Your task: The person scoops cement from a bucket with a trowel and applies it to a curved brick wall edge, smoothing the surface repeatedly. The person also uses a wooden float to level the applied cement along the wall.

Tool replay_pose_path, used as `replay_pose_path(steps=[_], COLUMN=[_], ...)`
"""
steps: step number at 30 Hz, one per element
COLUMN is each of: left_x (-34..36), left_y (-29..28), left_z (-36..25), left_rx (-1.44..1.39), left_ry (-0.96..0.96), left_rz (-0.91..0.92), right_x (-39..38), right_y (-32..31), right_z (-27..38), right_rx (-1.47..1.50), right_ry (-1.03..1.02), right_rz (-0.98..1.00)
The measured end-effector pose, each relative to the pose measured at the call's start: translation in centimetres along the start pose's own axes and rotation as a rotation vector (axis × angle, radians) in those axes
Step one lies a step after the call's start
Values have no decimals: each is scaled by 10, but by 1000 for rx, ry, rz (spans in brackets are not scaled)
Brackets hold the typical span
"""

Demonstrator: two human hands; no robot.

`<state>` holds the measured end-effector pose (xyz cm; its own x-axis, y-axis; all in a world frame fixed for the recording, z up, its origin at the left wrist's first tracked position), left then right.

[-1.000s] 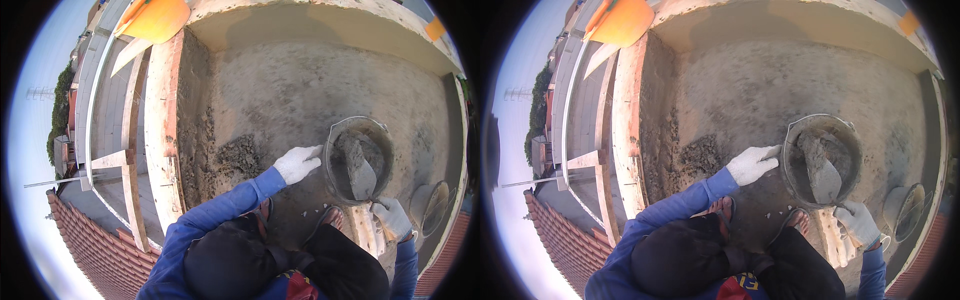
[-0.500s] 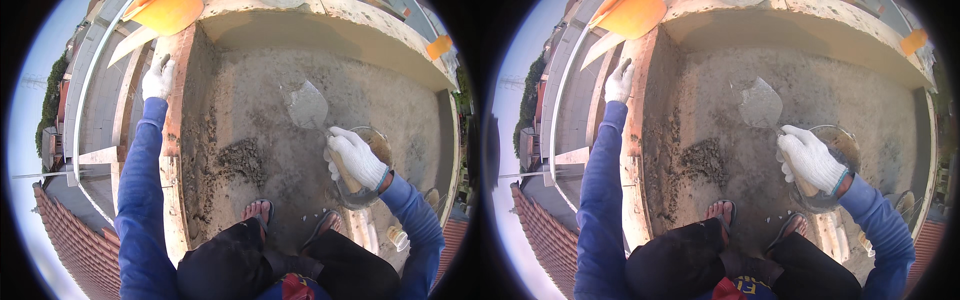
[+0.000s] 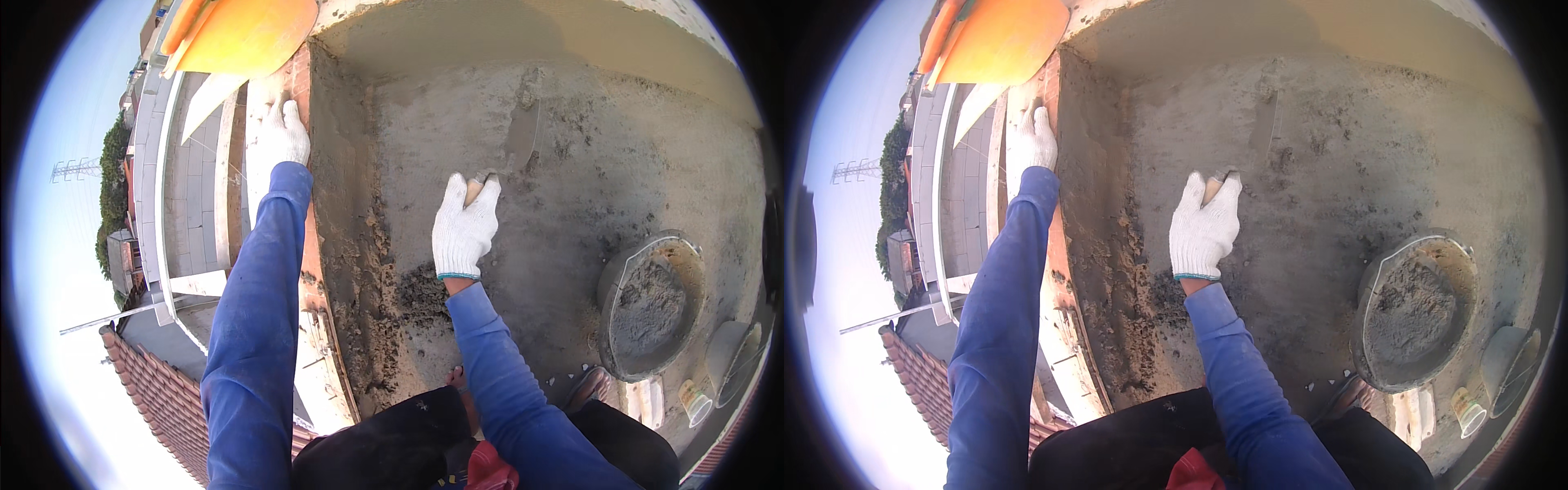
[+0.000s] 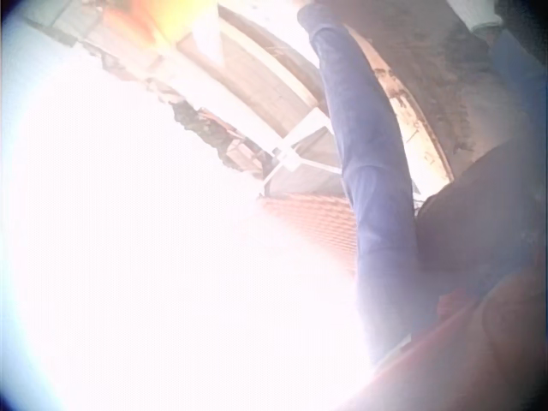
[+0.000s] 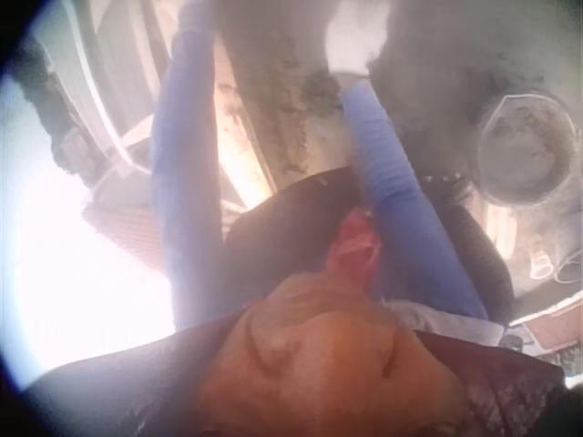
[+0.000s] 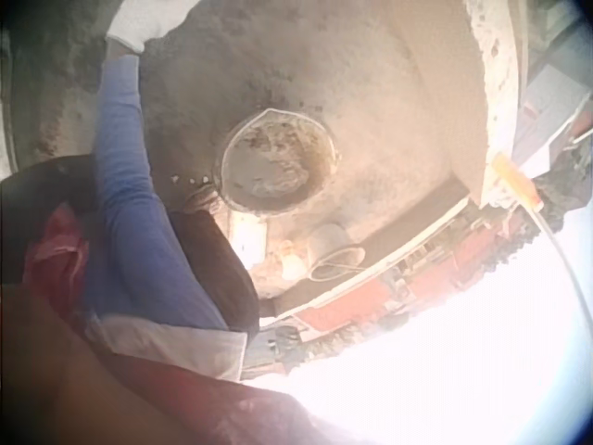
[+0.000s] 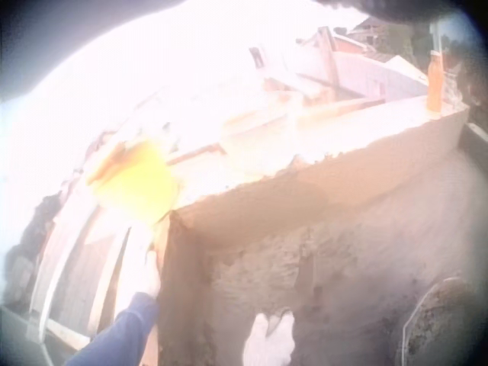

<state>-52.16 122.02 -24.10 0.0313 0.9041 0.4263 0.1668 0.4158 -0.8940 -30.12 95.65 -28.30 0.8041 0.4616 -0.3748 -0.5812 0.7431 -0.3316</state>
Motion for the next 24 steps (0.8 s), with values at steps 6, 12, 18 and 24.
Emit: replay_pose_path(steps=[6, 12, 18, 24], left_x=[3, -1, -1, -1], left_y=[-5, -15, -13, -11], left_z=[4, -23, -8, -22], left_rx=[-102, -127, -134, -223], left_ry=[34, 4, 14, 5], left_rz=[0, 1, -8, 22], right_x=[7, 58, 58, 94], right_y=[81, 65, 77, 139], right_z=[22, -31, -20, -1], right_rx=[139, -111, 389, 504], right_ry=[41, 128, 499, 652], right_rz=[658, 668, 1075, 1223])
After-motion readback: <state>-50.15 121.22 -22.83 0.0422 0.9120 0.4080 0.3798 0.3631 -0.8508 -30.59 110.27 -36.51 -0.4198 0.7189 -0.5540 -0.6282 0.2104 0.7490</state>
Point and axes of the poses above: each hand's wrist, its own x-axis towards the middle knuckle, its own y-axis out of the palm, z = x × y, the point moved 2 cm from there along x, towards the middle knuckle, and after that the axes turned 3 degrees about -z, right-handed, at the moved point
